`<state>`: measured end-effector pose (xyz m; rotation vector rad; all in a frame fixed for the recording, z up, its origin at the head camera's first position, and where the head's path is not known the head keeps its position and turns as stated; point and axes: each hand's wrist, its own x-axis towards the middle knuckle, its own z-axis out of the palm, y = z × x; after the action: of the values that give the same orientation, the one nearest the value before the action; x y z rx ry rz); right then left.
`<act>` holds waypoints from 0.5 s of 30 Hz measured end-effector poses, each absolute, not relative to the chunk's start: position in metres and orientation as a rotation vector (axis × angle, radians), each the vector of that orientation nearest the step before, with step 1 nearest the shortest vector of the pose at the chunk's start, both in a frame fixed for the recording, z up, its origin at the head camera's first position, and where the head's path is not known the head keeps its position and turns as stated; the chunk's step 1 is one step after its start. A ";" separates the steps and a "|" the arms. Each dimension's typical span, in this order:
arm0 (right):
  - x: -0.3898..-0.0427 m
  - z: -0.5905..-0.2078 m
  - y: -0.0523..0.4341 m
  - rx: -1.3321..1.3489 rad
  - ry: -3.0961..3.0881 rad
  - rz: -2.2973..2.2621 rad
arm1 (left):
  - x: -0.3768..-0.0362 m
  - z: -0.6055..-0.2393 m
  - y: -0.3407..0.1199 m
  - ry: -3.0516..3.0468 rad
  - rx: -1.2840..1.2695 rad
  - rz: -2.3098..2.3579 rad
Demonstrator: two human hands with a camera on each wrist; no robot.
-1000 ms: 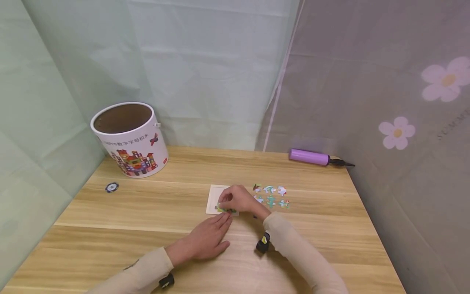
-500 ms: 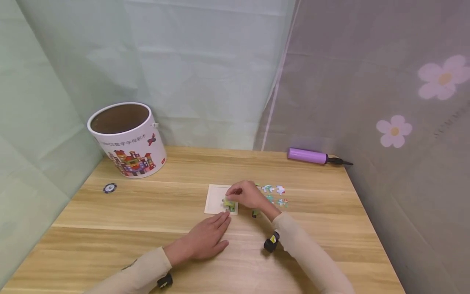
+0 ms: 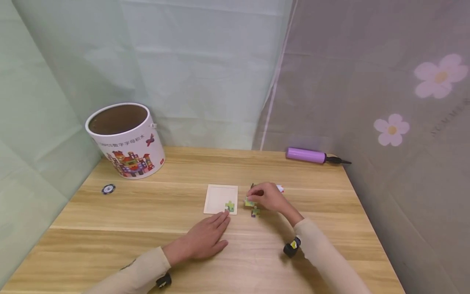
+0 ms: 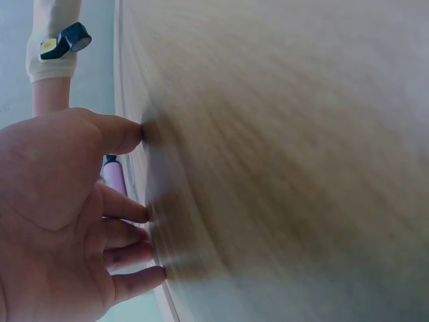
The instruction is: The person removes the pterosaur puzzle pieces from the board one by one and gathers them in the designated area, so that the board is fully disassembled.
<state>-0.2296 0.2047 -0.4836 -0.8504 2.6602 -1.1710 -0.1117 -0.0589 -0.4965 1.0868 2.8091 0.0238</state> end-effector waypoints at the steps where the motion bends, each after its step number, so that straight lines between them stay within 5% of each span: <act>1: -0.229 -0.483 0.209 -0.846 2.666 -1.174 | -0.112 -0.497 -0.059 2.812 1.089 0.023; 15: -0.211 -0.488 0.257 -0.715 2.694 -1.109 | -0.112 -0.497 -0.059 2.816 1.101 0.002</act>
<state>-0.2107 0.2570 -0.4882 -0.7153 2.6944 -1.1091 -0.1116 -0.0586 -0.4972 1.1007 2.8162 0.0021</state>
